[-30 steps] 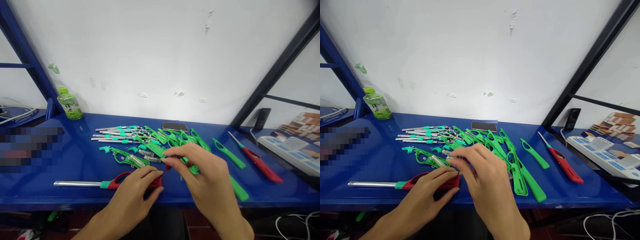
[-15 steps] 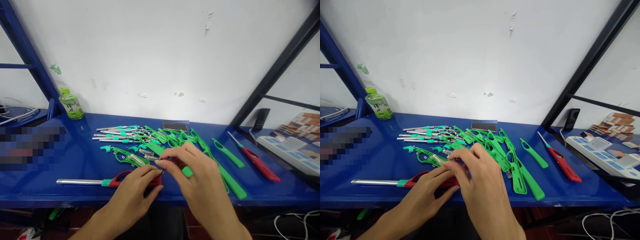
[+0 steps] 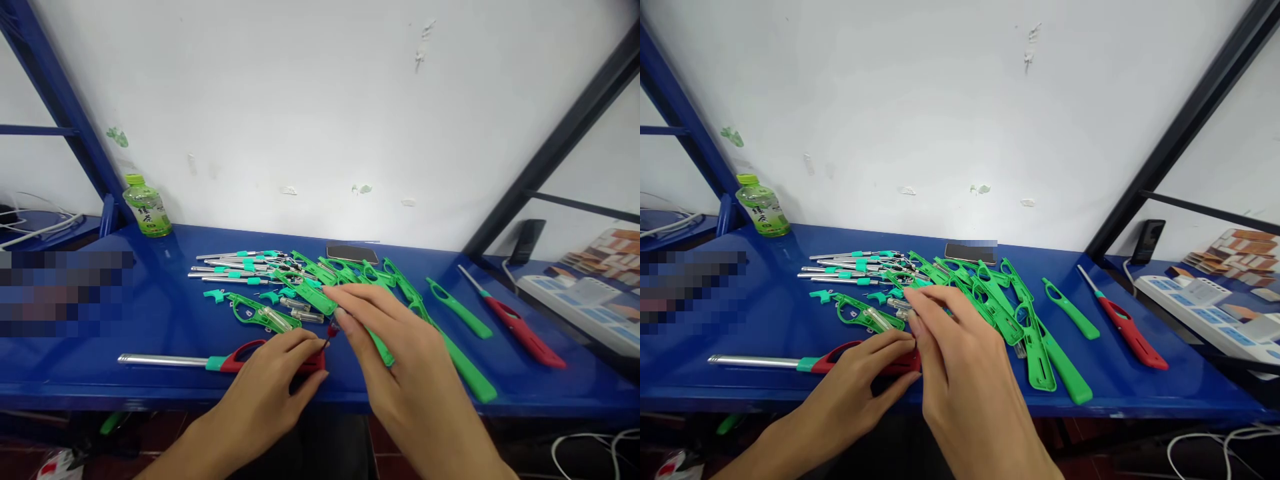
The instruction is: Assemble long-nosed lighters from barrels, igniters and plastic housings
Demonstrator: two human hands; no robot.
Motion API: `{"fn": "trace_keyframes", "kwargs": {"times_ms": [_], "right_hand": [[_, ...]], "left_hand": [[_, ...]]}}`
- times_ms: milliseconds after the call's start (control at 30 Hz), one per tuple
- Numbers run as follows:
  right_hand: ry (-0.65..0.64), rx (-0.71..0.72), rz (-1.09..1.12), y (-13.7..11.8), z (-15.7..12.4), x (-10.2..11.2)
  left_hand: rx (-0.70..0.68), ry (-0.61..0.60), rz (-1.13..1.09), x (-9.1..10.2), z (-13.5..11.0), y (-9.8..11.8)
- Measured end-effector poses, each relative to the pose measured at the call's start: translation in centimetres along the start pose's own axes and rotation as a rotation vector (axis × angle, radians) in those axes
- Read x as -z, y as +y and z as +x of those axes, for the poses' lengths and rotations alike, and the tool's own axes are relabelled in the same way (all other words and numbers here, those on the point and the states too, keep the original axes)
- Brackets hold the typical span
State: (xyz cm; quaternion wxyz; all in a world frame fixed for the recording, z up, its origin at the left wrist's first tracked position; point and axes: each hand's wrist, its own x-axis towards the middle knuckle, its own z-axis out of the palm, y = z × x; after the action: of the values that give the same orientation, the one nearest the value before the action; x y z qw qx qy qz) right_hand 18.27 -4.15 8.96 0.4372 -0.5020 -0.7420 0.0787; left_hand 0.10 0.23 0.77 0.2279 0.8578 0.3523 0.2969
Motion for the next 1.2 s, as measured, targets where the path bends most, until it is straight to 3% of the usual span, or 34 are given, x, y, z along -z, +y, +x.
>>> {"fn": "trace_keyframes", "kwargs": {"times_ms": [100, 300, 500, 700, 933, 1033, 1200], "right_hand": [[-0.070, 0.031, 0.064, 0.1, -0.1, 0.3], [0.097, -0.034, -0.020, 0.0, -0.1, 0.1], [0.014, 0.027, 0.075, 0.1, 0.1, 0.6], [0.170, -0.062, -0.082, 0.1, 0.0, -0.2], [0.136, 0.076, -0.249, 2.3, -0.2, 0.5], [0.064, 0.174, -0.252, 3.2, -0.4, 0.9], [0.020, 0.194, -0.216, 2.7, -0.5, 0.6]], "left_hand": [[-0.012, 0.017, 0.011, -0.1, -0.1, -0.1], [-0.008, -0.005, 0.022, 0.1, 0.0, 0.0], [-0.027, 0.009, 0.016, -0.1, -0.1, -0.2], [-0.013, 0.006, 0.016, -0.2, -0.2, -0.2], [-0.001, 0.017, 0.024, 0.0, -0.5, 0.4], [0.002, 0.011, 0.022, 0.1, -0.5, 0.4], [-0.015, 0.007, 0.032, 0.0, -0.7, 0.2]]}}
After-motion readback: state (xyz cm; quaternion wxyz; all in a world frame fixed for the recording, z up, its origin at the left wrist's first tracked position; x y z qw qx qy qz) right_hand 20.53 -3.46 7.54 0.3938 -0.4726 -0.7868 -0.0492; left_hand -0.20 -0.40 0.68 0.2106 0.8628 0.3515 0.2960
